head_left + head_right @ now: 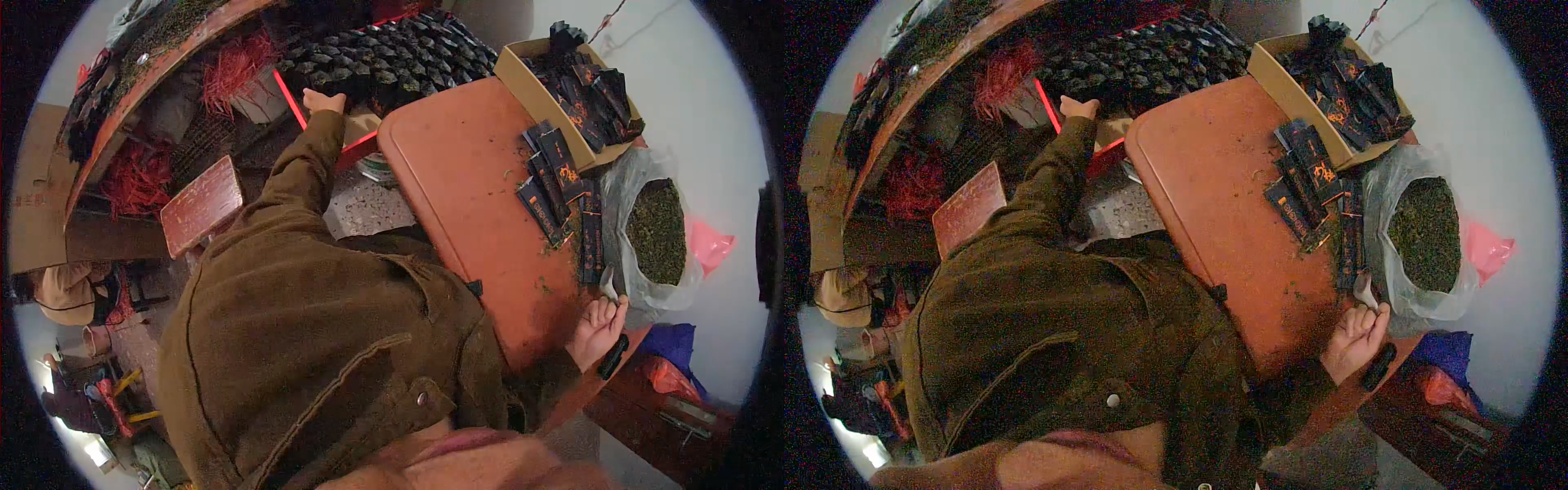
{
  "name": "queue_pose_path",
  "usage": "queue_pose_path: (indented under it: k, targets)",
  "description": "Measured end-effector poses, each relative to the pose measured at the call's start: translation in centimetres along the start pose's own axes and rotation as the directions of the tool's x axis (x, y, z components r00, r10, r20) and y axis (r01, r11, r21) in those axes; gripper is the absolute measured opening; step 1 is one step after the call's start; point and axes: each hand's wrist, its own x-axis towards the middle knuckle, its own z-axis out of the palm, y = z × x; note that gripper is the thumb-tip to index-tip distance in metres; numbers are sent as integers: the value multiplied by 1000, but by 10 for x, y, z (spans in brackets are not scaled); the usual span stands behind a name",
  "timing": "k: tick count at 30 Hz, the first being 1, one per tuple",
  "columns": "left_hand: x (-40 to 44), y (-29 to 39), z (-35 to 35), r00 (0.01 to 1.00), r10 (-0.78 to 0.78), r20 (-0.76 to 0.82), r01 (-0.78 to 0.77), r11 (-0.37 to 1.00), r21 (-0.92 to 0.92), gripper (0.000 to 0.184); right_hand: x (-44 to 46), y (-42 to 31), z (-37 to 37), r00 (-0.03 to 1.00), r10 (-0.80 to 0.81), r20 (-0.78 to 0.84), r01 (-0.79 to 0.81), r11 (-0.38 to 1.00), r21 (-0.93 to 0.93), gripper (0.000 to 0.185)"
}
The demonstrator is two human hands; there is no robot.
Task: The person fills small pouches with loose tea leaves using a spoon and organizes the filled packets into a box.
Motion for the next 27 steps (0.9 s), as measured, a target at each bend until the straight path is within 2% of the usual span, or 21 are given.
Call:
queue_pose_path:
  k: [2, 5, 8, 11, 14, 17, 20, 21, 23, 24, 25, 26, 27]
  targets:
    - [-1, -2, -2, 1000, -3, 19, 4, 999, -52, 104, 0, -1, -2, 1000, 6, 5, -6, 1000, -1, 21]
    - [-24, 20, -14, 1000, 0, -10, 1, 999, 33, 106, 0, 0, -3, 1000, 10, -18, -10, 1000, 2, 21]
    - [-35, 31, -20, 999, -25, 25, 24, 999, 31, 108, 2, 0, -8, 997, 2, 81, -1, 1000, -13, 19]
    - [-32, 23, -17, 999, 23, 39, -21, 998, -63, 109, 2, 0, -9, 997, 8, 81, -8, 1000, 0, 19]
    - [-56, 31, -26, 997, 62, 36, -61, 998, -34, 109, -1, 1, 6, 999, 28, -23, -29, 999, -30, 22]
    - [-72, 18, -26, 973, 226, 39, -225, 974, -13, 106, 0, 1, 4, 999, 25, -23, -26, 999, -39, 21]
    - [-109, 26, -33, 893, 450, 14, -436, 872, -220, 83, -1, 1, 3, 999, 14, -47, -18, 996, -88, 21]
    - [-121, 31, -30, 871, 492, -19, -476, 831, -288, 76, -2, 1, 6, 999, 46, 12, -45, 996, -73, 19]
    - [-147, 46, -24, 821, 564, -84, -542, 726, -422, 63, -5, 3, 18, 993, -6, -121, -2, 998, -69, 18]
    - [-166, 64, -31, 809, 585, 58, -451, 681, -577, 60, -5, 4, 20, 982, -35, -188, 23, 998, -67, 18]
    - [-190, 90, -46, 767, 611, 194, -327, 633, -702, 58, -4, 4, 19, 983, -41, -179, 31, 998, -55, 18]
    - [-212, 114, -60, 697, 642, 319, -177, 585, -792, 56, -3, 5, 16, 985, -47, -169, 40, 998, -43, 18]
    - [-231, 131, -69, 607, 687, 400, -111, 571, -813, 54, -2, 4, 13, 986, -52, -157, 48, 998, -31, 18]
